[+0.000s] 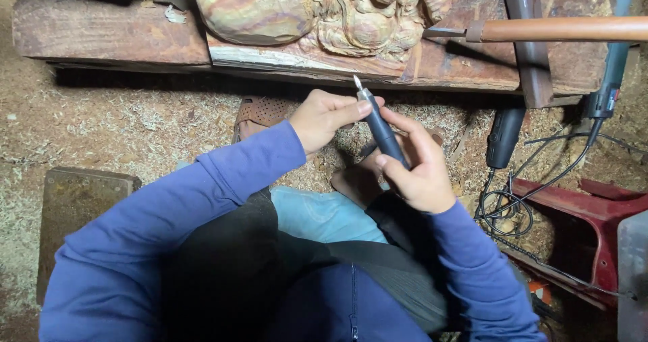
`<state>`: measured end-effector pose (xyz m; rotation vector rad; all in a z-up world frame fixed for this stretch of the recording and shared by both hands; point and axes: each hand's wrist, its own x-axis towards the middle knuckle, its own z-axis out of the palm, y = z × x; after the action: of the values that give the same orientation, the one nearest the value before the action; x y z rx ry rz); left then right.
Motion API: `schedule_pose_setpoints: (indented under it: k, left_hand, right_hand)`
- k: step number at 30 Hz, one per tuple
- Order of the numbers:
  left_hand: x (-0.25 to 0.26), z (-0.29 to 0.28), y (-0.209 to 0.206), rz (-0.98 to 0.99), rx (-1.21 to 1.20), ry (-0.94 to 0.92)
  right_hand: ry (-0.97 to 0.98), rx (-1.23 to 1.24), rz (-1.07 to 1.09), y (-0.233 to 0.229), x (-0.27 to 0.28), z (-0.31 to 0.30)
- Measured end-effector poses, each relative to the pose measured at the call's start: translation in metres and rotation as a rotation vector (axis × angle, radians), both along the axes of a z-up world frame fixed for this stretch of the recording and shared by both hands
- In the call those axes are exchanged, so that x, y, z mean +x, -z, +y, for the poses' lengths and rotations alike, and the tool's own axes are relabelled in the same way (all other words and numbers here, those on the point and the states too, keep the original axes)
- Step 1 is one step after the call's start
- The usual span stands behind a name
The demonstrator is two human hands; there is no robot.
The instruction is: Using a rotary tool to carve intricate details into a wooden figure
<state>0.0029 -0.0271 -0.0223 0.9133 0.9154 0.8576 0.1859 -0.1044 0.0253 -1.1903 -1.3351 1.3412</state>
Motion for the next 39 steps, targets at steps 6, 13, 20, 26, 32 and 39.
schedule_pose_setpoints:
  k: [6,13,20,26,32,39]
  left_hand:
    - [0.028,-0.002,0.008,-0.130,-0.078,-0.019]
    - [0.033,0.006,0.011,-0.133,-0.084,-0.080]
    - [0.040,0.010,0.013,-0.104,-0.096,-0.116]
    - [0.048,0.011,0.026,-0.100,-0.123,-0.133]
    - [0.048,0.010,0.017,-0.104,-0.115,-0.143]
    - [0.047,0.010,0.003,-0.120,-0.129,-0.084]
  right_hand:
    - [-0.225,0.242,-0.488,-0.040,0.043,0.037]
    - [-0.334,0.265,-0.523,-0.052,0.048,0.059]
    - [-0.315,0.251,-0.541,-0.054,0.045,0.061]
    - [-0.289,0.262,-0.527,-0.051,0.045,0.057]
    - [-0.257,0.265,-0.541,-0.057,0.038,0.052]
    - [-0.198,0.266,-0.574,-0.060,0.036,0.040]
